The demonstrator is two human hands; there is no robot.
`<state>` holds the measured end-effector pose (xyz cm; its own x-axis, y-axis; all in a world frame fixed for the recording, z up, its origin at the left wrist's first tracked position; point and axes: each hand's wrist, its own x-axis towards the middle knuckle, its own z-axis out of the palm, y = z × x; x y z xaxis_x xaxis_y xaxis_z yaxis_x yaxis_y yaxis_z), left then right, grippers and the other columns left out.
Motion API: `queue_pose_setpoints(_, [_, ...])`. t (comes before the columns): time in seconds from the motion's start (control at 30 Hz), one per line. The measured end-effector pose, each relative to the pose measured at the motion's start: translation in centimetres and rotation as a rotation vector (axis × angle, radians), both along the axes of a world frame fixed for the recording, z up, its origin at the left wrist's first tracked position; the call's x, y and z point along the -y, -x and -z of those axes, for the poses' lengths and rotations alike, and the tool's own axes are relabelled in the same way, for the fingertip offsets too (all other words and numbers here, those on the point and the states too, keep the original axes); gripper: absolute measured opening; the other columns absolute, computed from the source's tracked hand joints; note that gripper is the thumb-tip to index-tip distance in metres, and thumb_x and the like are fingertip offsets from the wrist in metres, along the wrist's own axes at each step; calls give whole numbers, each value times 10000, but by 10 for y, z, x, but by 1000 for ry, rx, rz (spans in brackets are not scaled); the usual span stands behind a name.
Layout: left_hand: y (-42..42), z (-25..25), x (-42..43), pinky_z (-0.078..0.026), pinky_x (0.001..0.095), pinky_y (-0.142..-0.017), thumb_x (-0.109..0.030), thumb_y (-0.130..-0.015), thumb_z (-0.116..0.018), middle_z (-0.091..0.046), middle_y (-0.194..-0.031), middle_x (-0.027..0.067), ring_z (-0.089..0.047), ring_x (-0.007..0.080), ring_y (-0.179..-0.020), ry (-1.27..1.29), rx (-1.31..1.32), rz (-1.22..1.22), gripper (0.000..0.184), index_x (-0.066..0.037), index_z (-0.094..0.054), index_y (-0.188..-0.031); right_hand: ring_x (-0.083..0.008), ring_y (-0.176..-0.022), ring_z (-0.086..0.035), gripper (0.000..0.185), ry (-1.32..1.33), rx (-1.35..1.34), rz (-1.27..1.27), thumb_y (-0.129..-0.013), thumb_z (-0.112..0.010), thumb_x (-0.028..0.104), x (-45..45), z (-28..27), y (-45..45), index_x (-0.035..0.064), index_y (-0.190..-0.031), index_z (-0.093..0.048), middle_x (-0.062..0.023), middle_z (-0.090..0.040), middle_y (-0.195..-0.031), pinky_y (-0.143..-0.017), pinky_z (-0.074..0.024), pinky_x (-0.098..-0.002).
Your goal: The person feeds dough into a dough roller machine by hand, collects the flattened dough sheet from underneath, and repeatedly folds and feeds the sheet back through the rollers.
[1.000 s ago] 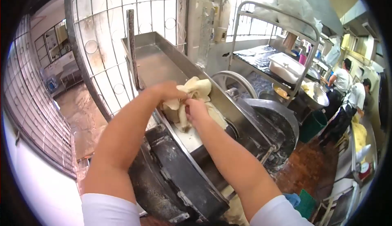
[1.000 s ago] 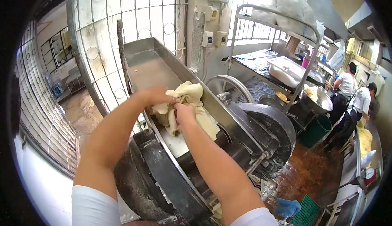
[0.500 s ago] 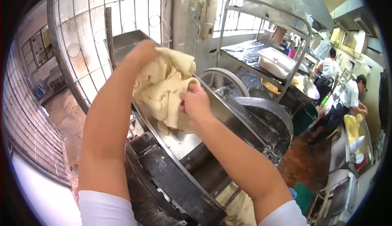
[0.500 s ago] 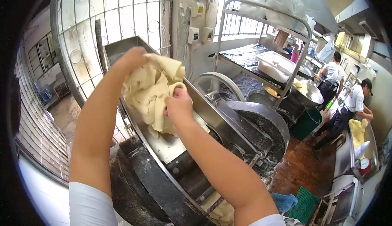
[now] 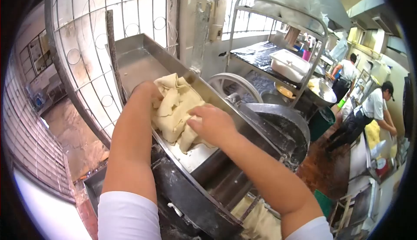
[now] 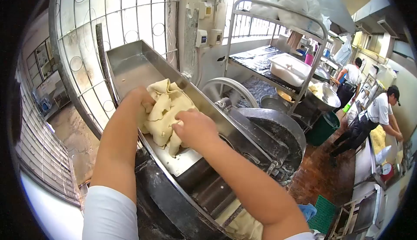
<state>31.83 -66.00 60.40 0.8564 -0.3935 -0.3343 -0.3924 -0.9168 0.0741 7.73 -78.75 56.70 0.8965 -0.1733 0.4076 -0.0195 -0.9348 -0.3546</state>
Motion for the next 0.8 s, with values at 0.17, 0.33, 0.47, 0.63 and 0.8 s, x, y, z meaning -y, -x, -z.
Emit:
queue_pose_setpoints(0.17, [14,-12,-9,-476,392,-923,-264,-641,-809,-629,-1186,150,-614,293,-1054,172,-45,-208,540,-69,-671,-1125,-301,-956,-634,282,-123,-432,16,-779,-655,344,13,34,-4,102,-919,-693,-134,-667,-993,-827,-501,-411])
queue_pose_setpoints(0.33, [-8,12,-1,-527,378,-783,-190,-600,-788,-673,-1039,161,-651,258,-914,181,-46,-41,489,-53,-684,-1057,-308,-923,-636,256,120,-379,82,-779,-643,322,-1,36,5,112,-918,-690,-119,-661,-1017,-818,-499,-415])
queue_pose_setpoints(0.47, [1,22,1,-521,355,-752,-115,-588,-739,-684,-962,136,-643,205,-878,284,-321,345,506,-54,-656,-1084,-293,-905,-654,271,133,-527,29,-774,-642,329,10,18,36,109,-920,-703,-115,-682,-959,-803,-508,-413])
queue_pose_setpoints(0.63, [80,22,9,-521,326,-810,-61,-632,-722,-663,-1040,104,-636,186,-928,458,-801,388,595,-37,-565,-1206,-254,-819,-654,278,-335,-55,18,-800,-669,334,69,-4,115,88,-925,-703,-111,-683,-886,-744,-512,-350])
queue_pose_setpoints(0.8, [104,8,5,-485,302,-906,-185,-787,-705,-629,-1153,84,-615,175,-1002,728,-1008,188,518,-6,-531,-1241,-93,-734,-576,177,-923,423,88,-886,-651,175,121,16,218,13,-956,-668,-28,-651,-818,-681,-469,-240])
